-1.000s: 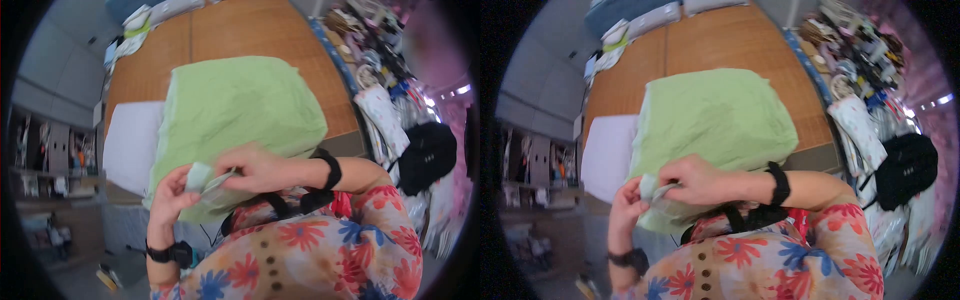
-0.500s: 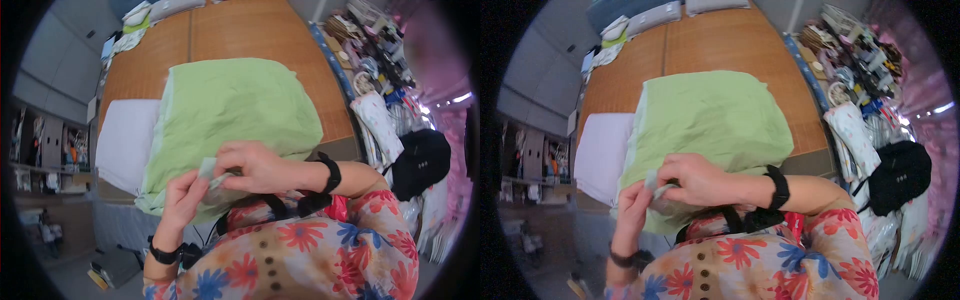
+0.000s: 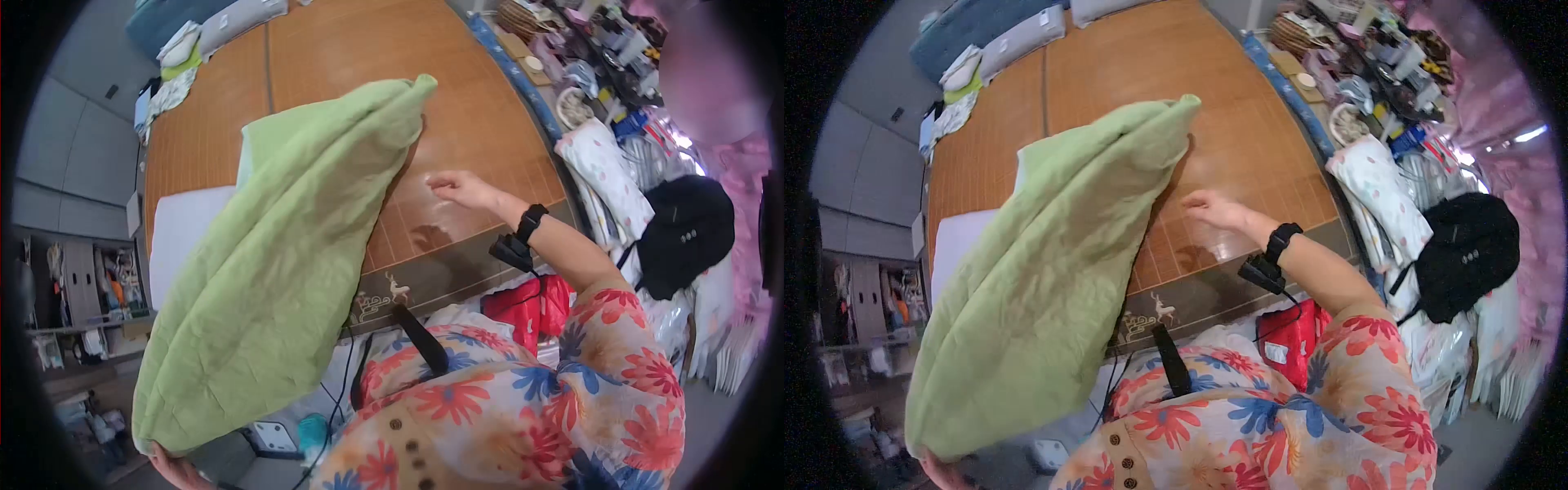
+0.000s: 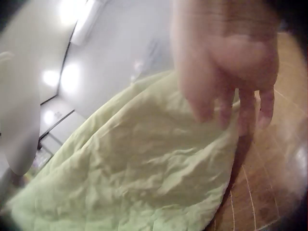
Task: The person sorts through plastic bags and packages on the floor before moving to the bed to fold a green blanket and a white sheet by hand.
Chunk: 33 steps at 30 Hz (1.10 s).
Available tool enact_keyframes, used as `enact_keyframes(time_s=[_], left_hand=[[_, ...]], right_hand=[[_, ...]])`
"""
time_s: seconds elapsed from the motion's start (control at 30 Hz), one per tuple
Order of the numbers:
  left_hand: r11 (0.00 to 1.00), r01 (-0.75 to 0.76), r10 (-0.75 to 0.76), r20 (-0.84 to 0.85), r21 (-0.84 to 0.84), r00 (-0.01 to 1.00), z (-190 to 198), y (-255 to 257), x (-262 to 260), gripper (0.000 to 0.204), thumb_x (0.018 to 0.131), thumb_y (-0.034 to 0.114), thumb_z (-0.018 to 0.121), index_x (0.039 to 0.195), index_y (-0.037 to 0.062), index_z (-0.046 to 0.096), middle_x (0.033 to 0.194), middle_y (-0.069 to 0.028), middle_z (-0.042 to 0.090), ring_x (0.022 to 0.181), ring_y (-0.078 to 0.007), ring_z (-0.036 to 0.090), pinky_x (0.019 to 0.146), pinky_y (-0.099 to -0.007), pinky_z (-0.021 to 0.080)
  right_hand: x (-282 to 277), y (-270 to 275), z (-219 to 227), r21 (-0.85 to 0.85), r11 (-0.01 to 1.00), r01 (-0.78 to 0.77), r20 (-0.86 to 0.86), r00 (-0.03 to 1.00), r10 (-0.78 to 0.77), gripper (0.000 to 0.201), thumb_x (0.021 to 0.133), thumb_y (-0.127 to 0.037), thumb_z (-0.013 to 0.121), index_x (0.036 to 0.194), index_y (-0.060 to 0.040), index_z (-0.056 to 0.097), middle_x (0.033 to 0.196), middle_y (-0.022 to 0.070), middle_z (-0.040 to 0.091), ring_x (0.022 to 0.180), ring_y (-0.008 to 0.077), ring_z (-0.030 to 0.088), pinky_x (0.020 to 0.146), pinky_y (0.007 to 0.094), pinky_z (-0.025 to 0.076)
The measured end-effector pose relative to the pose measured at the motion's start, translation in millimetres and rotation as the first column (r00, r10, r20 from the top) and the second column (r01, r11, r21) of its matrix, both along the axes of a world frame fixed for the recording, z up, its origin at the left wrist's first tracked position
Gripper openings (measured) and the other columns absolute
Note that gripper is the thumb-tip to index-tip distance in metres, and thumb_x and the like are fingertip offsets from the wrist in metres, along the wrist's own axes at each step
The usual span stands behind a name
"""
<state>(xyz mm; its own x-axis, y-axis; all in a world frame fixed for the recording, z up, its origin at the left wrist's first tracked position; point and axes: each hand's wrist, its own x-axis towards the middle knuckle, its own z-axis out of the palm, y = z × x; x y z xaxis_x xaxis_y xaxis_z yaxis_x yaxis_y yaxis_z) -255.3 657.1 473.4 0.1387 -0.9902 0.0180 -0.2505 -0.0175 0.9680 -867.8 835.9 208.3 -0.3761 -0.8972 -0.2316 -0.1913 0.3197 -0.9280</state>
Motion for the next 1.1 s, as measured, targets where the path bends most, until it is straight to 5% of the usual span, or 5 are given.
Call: enact_keyframes(time_s=[0.17,0.33,0.43,0.97,1.1], left_hand=[[0.964,-0.144,0.169,-0.099,0.222,0.981,-103,-19,164,0.042,0.084,0.021,0.056,0.118,0.0010,0.043,0.111,-0.0125,0.051,0.098,-0.0226,0.051,0.079,-0.0387,0.042],[0.954,-0.166,0.208,-0.153,0.248,0.966,-159,15,123,0.040,0.085,0.019,0.054,0.118,0.0007,0.043,0.111,-0.0113,0.051,0.094,-0.0220,0.052,0.082,-0.0335,0.041],[0.908,-0.258,0.138,0.348,0.329,0.928,-146,29,69,0.043,0.086,0.023,0.052,0.114,-0.0094,0.045,0.111,-0.0153,0.050,0.098,-0.0240,0.049,0.086,-0.0353,0.038],[0.597,-0.509,0.521,0.183,0.620,0.834,-220,39,123,0.041,0.087,0.022,0.052,0.111,-0.0107,0.046,0.107,-0.0165,0.052,0.094,-0.0239,0.048,0.085,-0.0356,0.037],[0.688,-0.454,0.068,0.572,0.567,0.818,-233,50,143,0.035,0.089,0.023,0.047,0.097,-0.0105,0.053,0.089,-0.0126,0.057,0.076,-0.0198,0.046,0.072,-0.0330,0.040]], right_hand=[[-28,-61,-22,0.188,0.978,0.090,0.064,0.993,-0.103,0.029,0.083,-0.016,0.053,0.109,-0.0046,0.056,0.103,0.0104,0.060,0.094,0.0186,0.056,0.081,0.0303,0.044],[-46,-156,-14,0.082,0.995,0.056,-0.206,0.978,-0.038,0.022,0.083,-0.012,0.053,0.101,-0.0028,0.059,0.088,0.0057,0.062,0.079,0.0128,0.057,0.071,0.0257,0.046],[-48,-224,-4,0.063,0.997,-0.045,-0.476,0.877,0.070,0.019,0.082,-0.011,0.053,0.096,-0.0034,0.062,0.091,0.0092,0.063,0.085,0.0170,0.059,0.074,0.0283,0.046],[-29,-493,-104,0.425,0.904,-0.050,-0.821,0.400,0.408,0.043,0.077,-0.008,0.047,0.118,-0.0221,0.051,0.122,0.0088,0.046,0.113,0.0303,0.041,0.092,0.0407,0.037],[-34,-510,-140,0.609,0.793,-0.001,-0.781,0.174,0.600,0.041,0.075,-0.008,0.051,0.114,-0.0222,0.054,0.120,0.0058,0.047,0.112,0.0273,0.041,0.092,0.0471,0.035]])
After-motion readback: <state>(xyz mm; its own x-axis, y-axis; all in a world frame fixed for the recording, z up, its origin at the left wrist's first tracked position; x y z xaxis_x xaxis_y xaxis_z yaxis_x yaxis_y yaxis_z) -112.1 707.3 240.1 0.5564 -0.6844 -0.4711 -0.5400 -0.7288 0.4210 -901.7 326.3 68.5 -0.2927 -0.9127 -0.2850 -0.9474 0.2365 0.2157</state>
